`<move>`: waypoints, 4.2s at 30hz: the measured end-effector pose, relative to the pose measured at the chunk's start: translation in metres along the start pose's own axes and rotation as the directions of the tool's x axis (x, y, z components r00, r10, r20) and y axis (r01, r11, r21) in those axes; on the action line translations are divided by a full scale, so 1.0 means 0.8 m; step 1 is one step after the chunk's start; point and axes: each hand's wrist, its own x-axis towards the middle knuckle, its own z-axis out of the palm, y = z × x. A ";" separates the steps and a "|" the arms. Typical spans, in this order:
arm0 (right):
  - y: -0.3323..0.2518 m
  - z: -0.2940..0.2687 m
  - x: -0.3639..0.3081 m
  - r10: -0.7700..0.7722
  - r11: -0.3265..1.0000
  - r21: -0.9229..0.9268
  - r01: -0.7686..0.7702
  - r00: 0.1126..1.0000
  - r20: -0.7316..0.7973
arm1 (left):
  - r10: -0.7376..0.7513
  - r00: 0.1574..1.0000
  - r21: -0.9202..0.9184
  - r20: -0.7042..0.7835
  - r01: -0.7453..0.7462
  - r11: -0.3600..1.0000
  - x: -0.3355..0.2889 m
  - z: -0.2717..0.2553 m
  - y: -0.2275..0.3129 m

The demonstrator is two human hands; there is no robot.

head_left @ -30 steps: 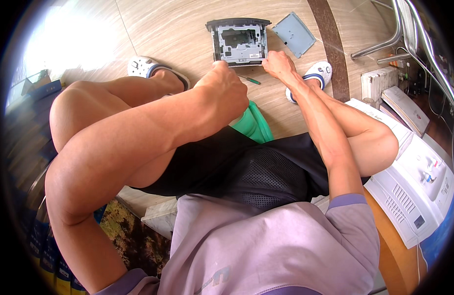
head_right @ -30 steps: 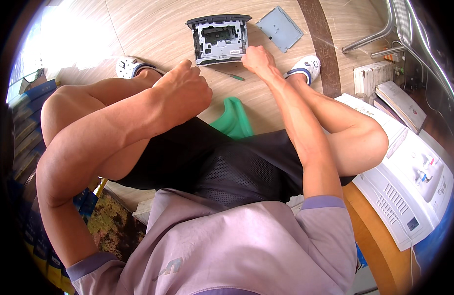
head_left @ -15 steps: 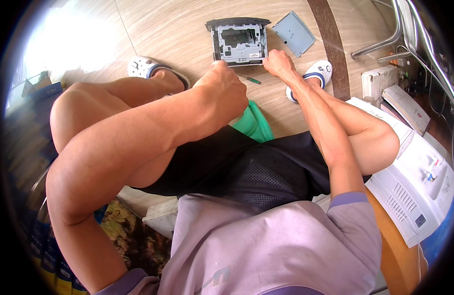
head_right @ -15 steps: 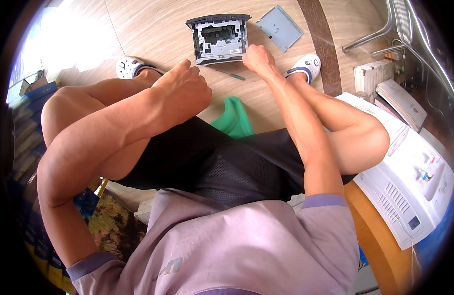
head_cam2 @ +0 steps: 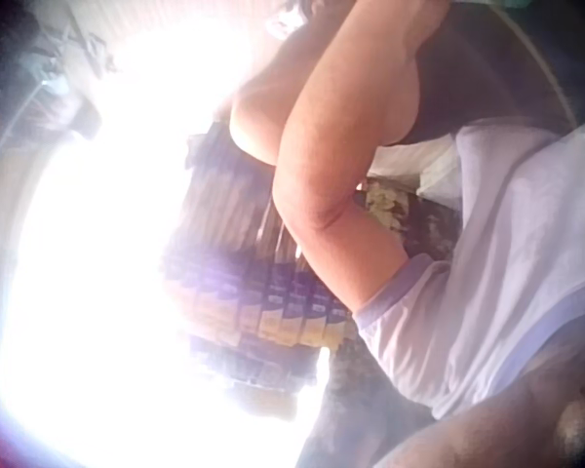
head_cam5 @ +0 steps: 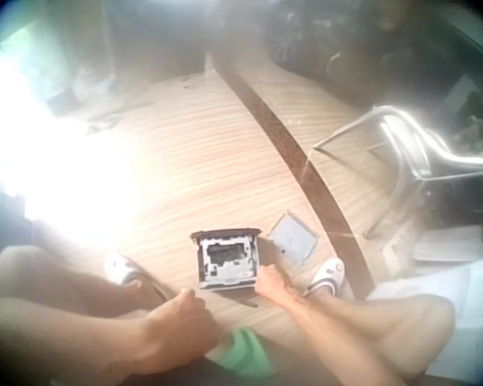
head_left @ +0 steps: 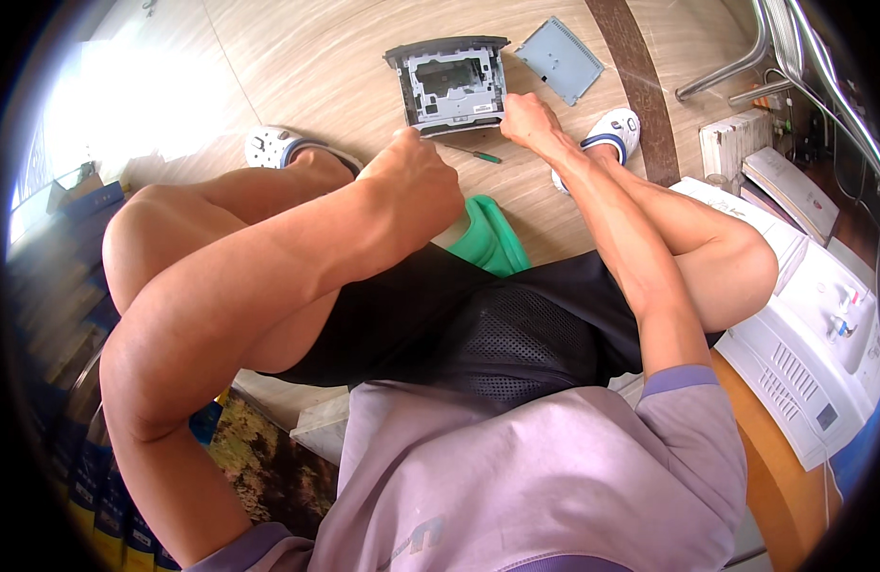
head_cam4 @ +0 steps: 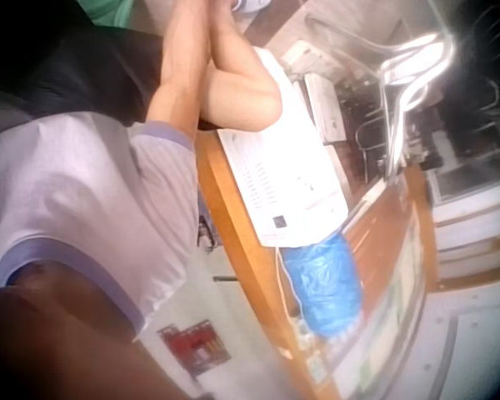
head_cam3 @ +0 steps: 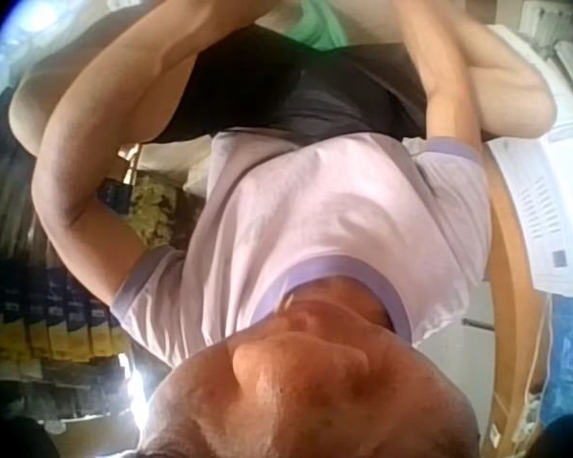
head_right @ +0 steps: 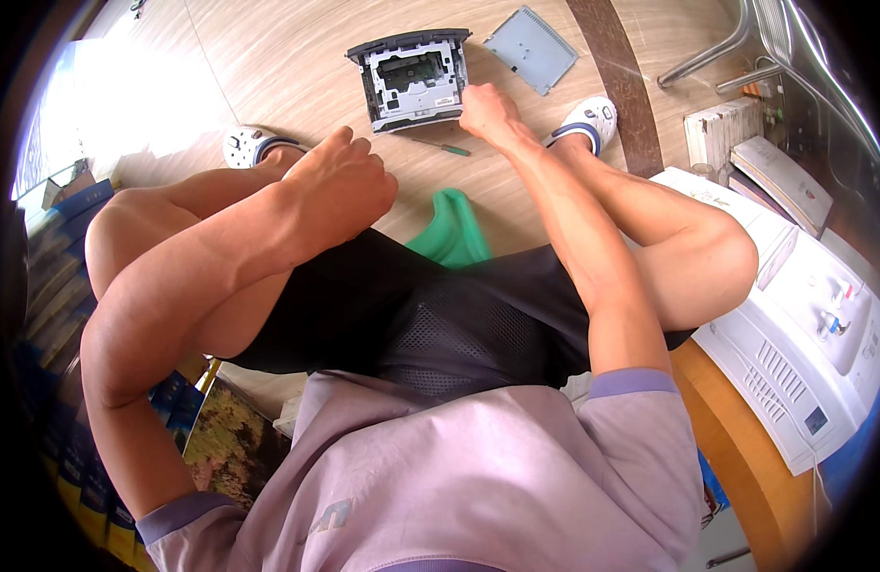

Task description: The person disassembles a car stereo unit using a screwdriver while sitting on the floor. They remove the top metal panel and several small screws to reveal the internal circuit boards.

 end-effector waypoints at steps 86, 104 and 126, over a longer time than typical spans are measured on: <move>0.018 0.031 -0.004 0.153 0.937 0.331 -0.116 0.984 -0.090 | 0.042 0.995 0.121 -0.095 -0.031 0.992 0.074 0.061 -0.009; 0.008 0.030 -0.019 0.106 0.974 0.209 -0.091 0.992 -0.063 | 0.057 0.998 0.097 -0.038 -0.053 0.994 0.058 0.052 0.002; 0.193 0.033 0.124 0.635 0.077 0.921 -0.382 0.731 0.250 | -0.024 0.962 0.115 -0.271 0.057 0.992 0.001 -0.011 0.000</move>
